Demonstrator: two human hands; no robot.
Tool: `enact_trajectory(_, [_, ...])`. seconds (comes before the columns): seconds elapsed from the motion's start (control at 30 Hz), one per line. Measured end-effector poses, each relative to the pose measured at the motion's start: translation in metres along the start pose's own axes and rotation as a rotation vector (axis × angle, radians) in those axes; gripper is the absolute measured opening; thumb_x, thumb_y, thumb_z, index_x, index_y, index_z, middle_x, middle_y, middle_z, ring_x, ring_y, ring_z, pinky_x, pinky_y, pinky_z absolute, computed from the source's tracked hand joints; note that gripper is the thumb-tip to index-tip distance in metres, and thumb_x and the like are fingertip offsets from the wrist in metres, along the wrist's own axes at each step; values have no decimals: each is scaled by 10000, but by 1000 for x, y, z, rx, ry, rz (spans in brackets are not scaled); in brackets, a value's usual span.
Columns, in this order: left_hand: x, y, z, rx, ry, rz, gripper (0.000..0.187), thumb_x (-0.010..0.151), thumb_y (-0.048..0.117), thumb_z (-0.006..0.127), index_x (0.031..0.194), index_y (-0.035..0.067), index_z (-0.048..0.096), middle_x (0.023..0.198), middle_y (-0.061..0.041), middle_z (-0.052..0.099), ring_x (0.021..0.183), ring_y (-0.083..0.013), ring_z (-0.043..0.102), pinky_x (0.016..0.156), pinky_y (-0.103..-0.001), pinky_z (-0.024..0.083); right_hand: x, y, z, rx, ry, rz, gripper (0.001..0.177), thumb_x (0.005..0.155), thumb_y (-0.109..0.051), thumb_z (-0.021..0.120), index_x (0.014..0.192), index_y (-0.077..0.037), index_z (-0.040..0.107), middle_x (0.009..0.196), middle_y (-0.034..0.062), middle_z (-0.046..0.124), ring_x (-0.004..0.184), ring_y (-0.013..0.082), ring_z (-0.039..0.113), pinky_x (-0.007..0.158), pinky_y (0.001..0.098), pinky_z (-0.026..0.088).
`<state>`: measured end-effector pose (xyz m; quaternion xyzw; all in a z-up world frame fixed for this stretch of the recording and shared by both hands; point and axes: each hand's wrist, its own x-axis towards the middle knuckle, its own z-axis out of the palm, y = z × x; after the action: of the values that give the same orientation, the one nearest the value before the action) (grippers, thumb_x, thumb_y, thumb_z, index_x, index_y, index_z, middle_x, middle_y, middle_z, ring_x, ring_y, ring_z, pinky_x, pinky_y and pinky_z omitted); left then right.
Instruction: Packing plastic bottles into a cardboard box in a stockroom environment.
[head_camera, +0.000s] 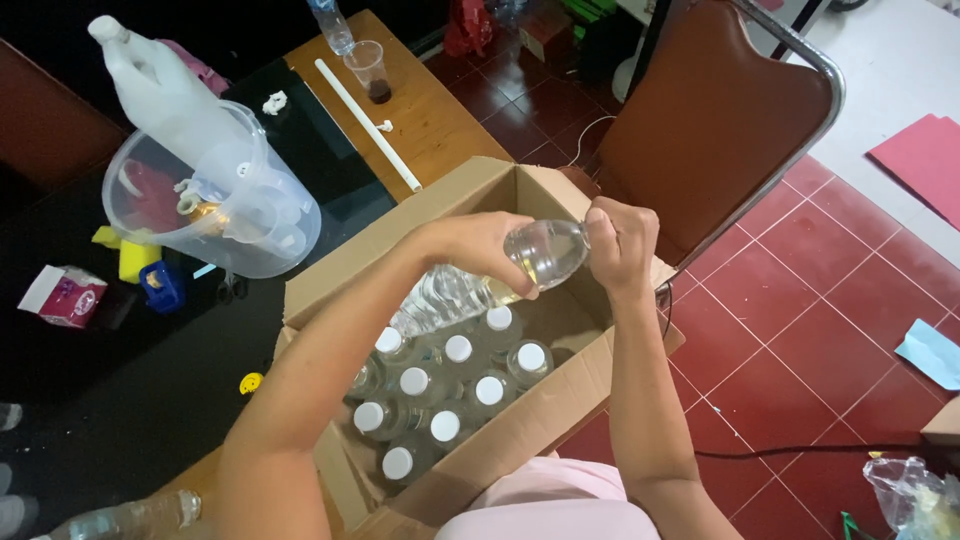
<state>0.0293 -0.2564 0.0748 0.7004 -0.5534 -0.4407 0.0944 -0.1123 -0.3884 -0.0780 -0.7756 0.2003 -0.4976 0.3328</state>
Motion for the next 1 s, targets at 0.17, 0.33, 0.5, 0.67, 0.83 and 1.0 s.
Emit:
enact_trajectory(0.17, [13,-17,11,-182,-104,56,591,518,313,810,1046,97,655,936,-130,701,909,-252,642,781,-351,523,-6,19,8,94,96,-271,413,890,-392,447,535,-180,449,466,10,317,400,207,343,437,270,346])
enact_trajectory(0.33, [-4,0,-2,110,-36,-36,796,509,427,781,1223,143,572,1143,-165,651,1102,-351,599,906,-454,493,-5,6,14,95,73,-194,392,898,-356,440,561,-155,442,475,45,327,406,205,367,443,293,352])
enact_trajectory(0.5, [9,-3,4,522,163,-175,847,520,463,771,1257,167,479,1098,-147,636,1079,-344,601,867,-492,498,-12,10,26,28,-28,153,331,851,-270,399,589,-74,449,522,166,360,485,254,388,515,397,348])
enact_trajectory(0.67, [30,-24,30,828,398,-58,561,543,264,818,982,74,524,782,-128,661,813,-333,675,742,-460,535,-5,-6,31,36,-218,530,326,807,-302,392,580,-85,482,566,97,461,630,213,448,672,410,381])
enact_trajectory(0.83, [31,-30,40,1070,579,-53,449,563,179,778,931,77,541,670,-71,624,690,-256,670,615,-411,548,6,-42,22,-25,-410,974,641,757,-497,436,1134,4,569,1230,215,556,1246,303,459,1095,460,275])
enact_trajectory(1.0, [-1,-9,8,453,224,-165,752,494,413,758,1178,180,550,1056,-128,667,1039,-362,625,862,-479,475,-8,2,24,9,-170,408,377,797,-288,405,486,-74,427,452,79,320,515,168,365,536,364,321])
